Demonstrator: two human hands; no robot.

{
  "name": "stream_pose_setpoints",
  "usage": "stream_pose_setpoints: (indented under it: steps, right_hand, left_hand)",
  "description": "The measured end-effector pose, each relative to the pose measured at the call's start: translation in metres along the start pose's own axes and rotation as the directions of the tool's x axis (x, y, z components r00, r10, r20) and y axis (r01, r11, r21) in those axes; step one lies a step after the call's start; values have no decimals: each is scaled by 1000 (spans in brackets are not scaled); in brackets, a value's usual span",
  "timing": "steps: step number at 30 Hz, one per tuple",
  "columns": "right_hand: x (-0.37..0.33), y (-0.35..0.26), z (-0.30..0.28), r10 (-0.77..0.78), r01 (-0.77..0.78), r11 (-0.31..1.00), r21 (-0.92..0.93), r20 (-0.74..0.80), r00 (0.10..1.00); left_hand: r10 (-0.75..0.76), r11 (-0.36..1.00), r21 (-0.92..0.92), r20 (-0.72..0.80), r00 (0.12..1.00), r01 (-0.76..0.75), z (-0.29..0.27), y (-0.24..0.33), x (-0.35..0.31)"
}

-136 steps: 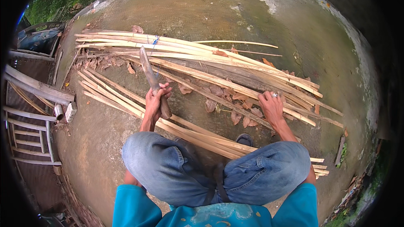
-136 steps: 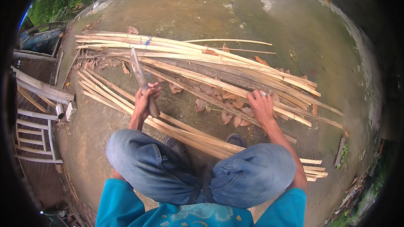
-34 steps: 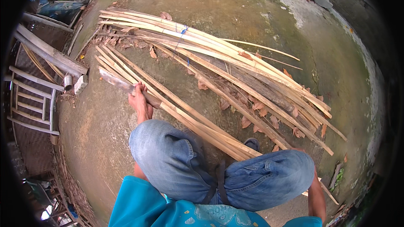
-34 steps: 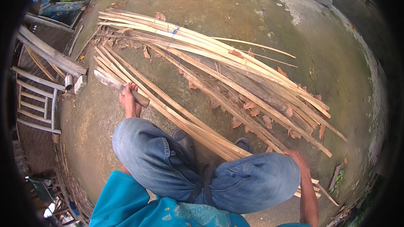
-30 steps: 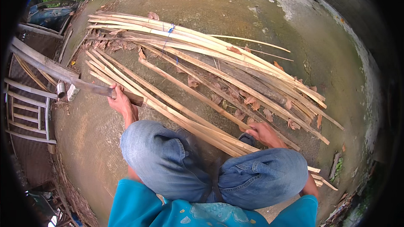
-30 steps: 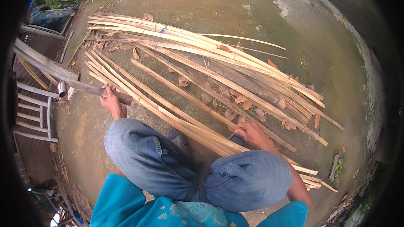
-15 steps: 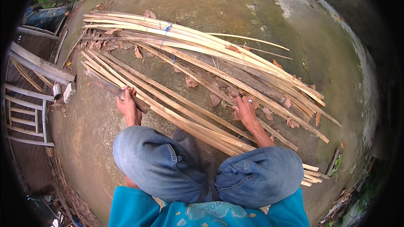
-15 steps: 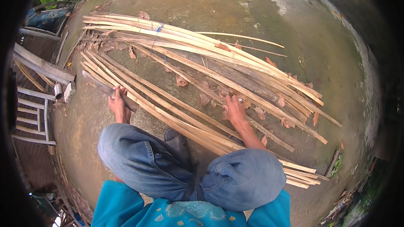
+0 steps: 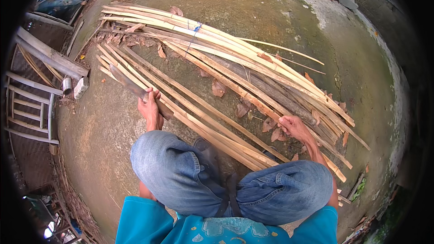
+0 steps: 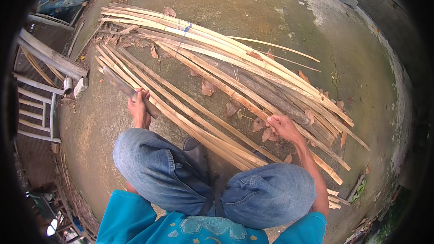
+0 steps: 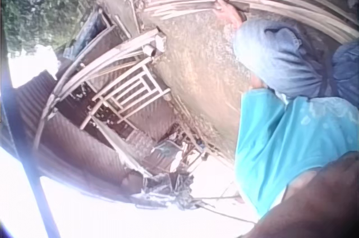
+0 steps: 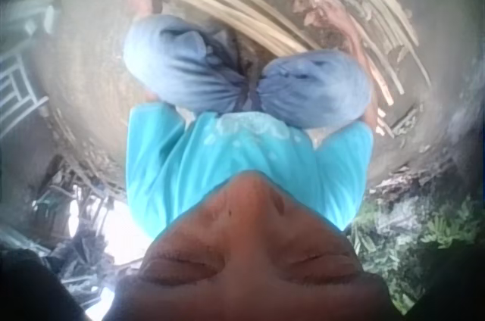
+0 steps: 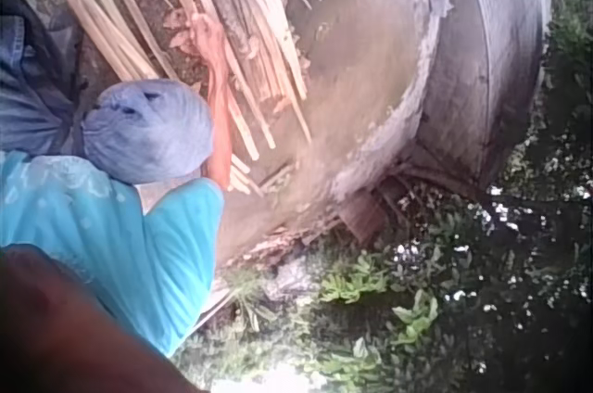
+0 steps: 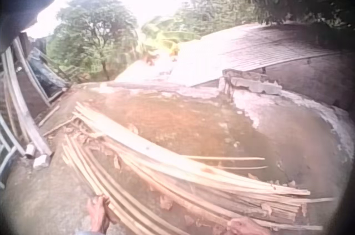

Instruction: The person walks through an outdoor yard, picks up a bundle of thin bamboo strips, and sits on the ground to sort and align them. They handle the strips by hand, arranging them into a neat pile before standing and moving to another area.

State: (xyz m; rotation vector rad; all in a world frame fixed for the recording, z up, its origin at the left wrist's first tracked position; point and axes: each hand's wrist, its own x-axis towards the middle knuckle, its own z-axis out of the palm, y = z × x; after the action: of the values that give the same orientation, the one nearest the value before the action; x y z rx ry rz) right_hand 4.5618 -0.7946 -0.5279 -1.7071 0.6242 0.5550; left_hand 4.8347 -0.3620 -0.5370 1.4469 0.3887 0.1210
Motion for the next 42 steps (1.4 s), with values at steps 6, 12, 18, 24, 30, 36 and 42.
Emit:
stream_pose_setpoints:
  steps: [6,12,18,24,30,36,42]
  right_hand:
    - [-80,76,-16,-12,-90,970,-224,-415,910]
    - [-190,167,-53,-39,-293,845,-447,-598,800]
    - [-364,279,-128,294,-674,652,-346,-704,646]
    - [-281,238,-99,26,-721,517,-462,-833,553]
    - [-59,67,29,-401,-15,809,-588,-571,716]
    - [14,96,48,-505,-3,572,-820,-356,786]
    - [-8,85,27,-382,60,676,-735,-279,881]
  left_hand:
    - [-26,1000,-3,-22,999,26,1,-1,-2]
    - [-42,999,-25,-17,999,42,-1,-6,-1]
    - [-56,997,-49,11,998,56,9,0,-8]
    - [-113,992,-65,-11,993,113,2,-25,0]
    - [-114,992,-51,-2,993,114,6,-15,-4]
    - [-87,994,-62,-19,996,86,-13,-18,-1]
    - [-191,976,-116,-70,979,182,-13,-32,-1]
